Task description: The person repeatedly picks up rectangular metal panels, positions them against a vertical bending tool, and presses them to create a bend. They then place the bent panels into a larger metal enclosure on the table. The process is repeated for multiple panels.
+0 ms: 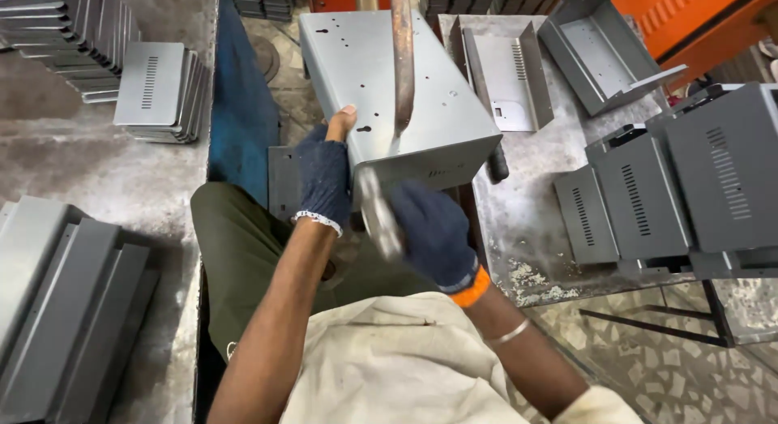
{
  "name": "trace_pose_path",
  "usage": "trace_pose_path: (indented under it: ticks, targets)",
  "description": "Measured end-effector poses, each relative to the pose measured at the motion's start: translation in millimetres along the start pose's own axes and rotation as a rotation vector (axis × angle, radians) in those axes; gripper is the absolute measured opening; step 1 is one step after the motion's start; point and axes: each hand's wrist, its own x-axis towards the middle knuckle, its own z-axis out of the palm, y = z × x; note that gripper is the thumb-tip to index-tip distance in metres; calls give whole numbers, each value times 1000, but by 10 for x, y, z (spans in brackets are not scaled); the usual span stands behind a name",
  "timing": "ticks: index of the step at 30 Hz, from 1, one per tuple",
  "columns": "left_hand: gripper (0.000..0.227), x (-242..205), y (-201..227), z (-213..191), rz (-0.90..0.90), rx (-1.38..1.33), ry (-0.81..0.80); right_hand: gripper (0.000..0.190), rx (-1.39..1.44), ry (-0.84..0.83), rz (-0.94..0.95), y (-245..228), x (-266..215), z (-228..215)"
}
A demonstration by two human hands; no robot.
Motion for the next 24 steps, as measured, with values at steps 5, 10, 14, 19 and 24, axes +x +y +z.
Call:
trace_pose_path:
  ticks: [5,10,14,19,24]
  targets:
    - [50,275,-241,36,-312,-47,19,64,-173,-40,84,-97,119,83]
    - [55,35,13,72,-145,-95,46,56,-159,-65,52,29,40,159]
    - [48,61,-89,59,91,102,18,38,25,-79,314,-393,606,-235]
    - [55,48,-34,39,-32,-189,34,17,122,-355,563,-502,1339,-849]
    - [50,81,31,-5,-53,-417,-47,20,115,-527,604,-480,1560,-810]
